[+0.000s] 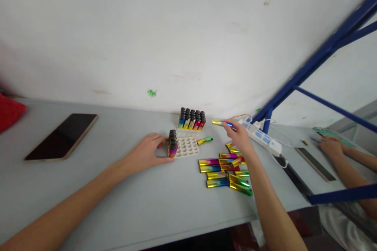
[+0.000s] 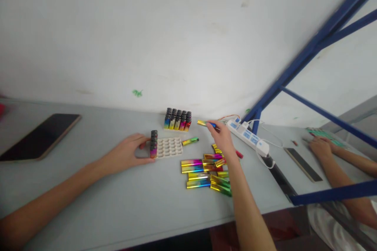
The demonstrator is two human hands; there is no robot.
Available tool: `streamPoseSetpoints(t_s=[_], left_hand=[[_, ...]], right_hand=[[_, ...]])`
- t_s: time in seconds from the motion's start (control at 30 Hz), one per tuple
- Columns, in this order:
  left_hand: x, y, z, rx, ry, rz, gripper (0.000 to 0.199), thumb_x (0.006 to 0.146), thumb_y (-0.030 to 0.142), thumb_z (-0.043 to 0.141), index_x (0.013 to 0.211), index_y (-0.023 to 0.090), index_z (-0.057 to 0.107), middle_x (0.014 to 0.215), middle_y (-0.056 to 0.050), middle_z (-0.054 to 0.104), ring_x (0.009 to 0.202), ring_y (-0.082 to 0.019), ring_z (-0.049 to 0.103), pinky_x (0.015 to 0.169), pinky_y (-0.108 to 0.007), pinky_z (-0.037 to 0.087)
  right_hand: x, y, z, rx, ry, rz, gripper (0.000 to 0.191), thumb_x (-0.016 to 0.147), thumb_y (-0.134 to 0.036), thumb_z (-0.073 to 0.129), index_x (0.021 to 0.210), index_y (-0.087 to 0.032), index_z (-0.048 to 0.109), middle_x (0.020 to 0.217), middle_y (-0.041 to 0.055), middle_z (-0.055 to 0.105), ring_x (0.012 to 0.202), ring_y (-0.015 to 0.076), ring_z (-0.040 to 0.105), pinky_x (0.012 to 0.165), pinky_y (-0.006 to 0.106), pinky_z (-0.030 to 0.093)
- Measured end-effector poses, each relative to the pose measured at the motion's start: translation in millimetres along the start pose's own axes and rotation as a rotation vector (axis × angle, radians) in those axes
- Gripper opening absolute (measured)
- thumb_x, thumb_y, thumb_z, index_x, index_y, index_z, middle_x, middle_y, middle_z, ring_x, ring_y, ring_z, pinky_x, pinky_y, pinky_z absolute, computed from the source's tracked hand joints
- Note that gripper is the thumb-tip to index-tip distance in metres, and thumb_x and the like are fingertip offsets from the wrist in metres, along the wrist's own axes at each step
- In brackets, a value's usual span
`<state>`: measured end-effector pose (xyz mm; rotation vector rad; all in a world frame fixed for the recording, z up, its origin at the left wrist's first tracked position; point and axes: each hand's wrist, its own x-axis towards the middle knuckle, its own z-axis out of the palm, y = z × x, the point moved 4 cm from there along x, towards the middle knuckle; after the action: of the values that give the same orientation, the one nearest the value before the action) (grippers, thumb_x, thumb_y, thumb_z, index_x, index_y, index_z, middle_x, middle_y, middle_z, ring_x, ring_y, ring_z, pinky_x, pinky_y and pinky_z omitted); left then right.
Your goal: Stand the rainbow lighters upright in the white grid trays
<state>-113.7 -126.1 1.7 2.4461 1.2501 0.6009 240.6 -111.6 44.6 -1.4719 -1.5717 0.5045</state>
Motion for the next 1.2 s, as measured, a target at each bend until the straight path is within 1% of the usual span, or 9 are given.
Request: streamPoseSetpoints(t_s=[0.07,0.13,0.23,0.37,0.5,0.63,0.77,0.93,1.2], left_hand=[[0,1,-0.1,-0.001,0.008,-0.013,0.053,0.078,0.069,0.076,0.095,0.019,0.070,0.090,-0.006,0.068,0.086,-0.027,0.064,0.079,-0.036,0.049],[0,1,-0.3,-0.003,0.017,-0.024,0.055,0.077,0.070,0.077,0.097,0.019,0.071,0.090,-0.006,0.068,0.085,-0.027,0.064,0.079,-0.036,0.049],[-1,0,-0.9,-0.015,0.015,-0.025,0.055,0.076,0.069,0.078,0.099,0.019,0.072,0.091,-0.006,0.068,0.086,-0.027,0.064,0.080,-0.037,0.050],[-3,-3,-3.4,-0.020,0.005,-0.003,0.047,0.081,0.064,0.076,0.095,0.020,0.070,0.092,-0.006,0.067,0.087,-0.026,0.064,0.082,-0.037,0.052],[-4,-5,-5.9,-0.006,-0.008,0.037,0.040,0.084,0.059,0.075,0.095,0.021,0.070,0.094,-0.006,0.068,0.090,-0.026,0.065,0.085,-0.037,0.054],[-5,-4,-9.1,0.013,-0.031,0.058,0.038,0.083,0.057,0.075,0.091,0.021,0.070,0.094,-0.007,0.069,0.091,-0.027,0.066,0.087,-0.039,0.055],[-5,-2,-12.5,0.016,-0.057,0.054,0.038,0.082,0.057,0.076,0.087,0.020,0.069,0.095,-0.008,0.069,0.090,-0.028,0.066,0.087,-0.041,0.056],[-5,0,-13.6,0.017,-0.069,0.072,0.035,0.082,0.054,0.075,0.085,0.020,0.068,0.091,-0.006,0.068,0.087,-0.026,0.066,0.084,-0.038,0.056],[-5,0,-11.0,0.020,-0.097,0.079,0.039,0.080,0.058,0.077,0.086,0.020,0.068,0.094,-0.007,0.068,0.090,-0.027,0.067,0.084,-0.039,0.056]], right_hand=[[1,-23,32,0.314,-0.009,0.040,0.045,0.085,-0.059,0.075,0.105,-0.019,0.076,0.083,0.0012,0.067,0.065,0.0136,0.052,0.058,0.026,0.041],[0,-44,63,0.496,-0.050,0.049,0.042,0.083,-0.059,0.079,0.094,-0.019,0.074,0.076,-0.0018,0.059,0.064,0.0116,0.047,0.058,0.024,0.039],[-8,-63,99,0.628,-0.135,0.041,0.047,0.090,-0.068,0.069,0.085,-0.021,0.066,0.077,-0.0014,0.058,0.067,0.0126,0.050,0.060,0.024,0.044],[-29,-71,125,0.721,-0.332,0.049,0.046,0.096,-0.070,0.060,0.091,-0.024,0.057,0.072,-0.0038,0.056,0.062,0.0129,0.052,0.059,0.025,0.046],[-44,-70,135,0.739,-0.423,0.215,0.056,0.087,-0.079,0.065,0.094,-0.025,0.058,0.060,-0.0099,0.037,0.047,0.0090,0.029,0.043,0.021,0.026],[-47,-64,142,0.731,-0.416,0.389,0.070,0.087,-0.090,0.050,0.066,-0.023,0.046,0.056,-0.0084,0.027,0.046,0.0078,0.021,0.043,0.023,0.015],[-47,-59,143,0.689,-0.321,0.452,0.069,0.094,-0.081,0.044,0.055,-0.025,0.032,0.050,-0.0075,0.023,0.045,0.0083,0.018,0.042,0.024,0.015],[-48,-56,141,0.620,-0.252,0.415,0.055,0.099,-0.056,0.040,0.054,-0.025,0.034,0.047,-0.0064,0.027,0.042,0.0092,0.022,0.041,0.025,0.017],[-46,-51,137,0.648,-0.256,0.475,0.067,0.091,-0.080,0.047,0.054,-0.024,0.040,0.045,-0.0068,0.029,0.042,0.0087,0.020,0.041,0.024,0.016]])
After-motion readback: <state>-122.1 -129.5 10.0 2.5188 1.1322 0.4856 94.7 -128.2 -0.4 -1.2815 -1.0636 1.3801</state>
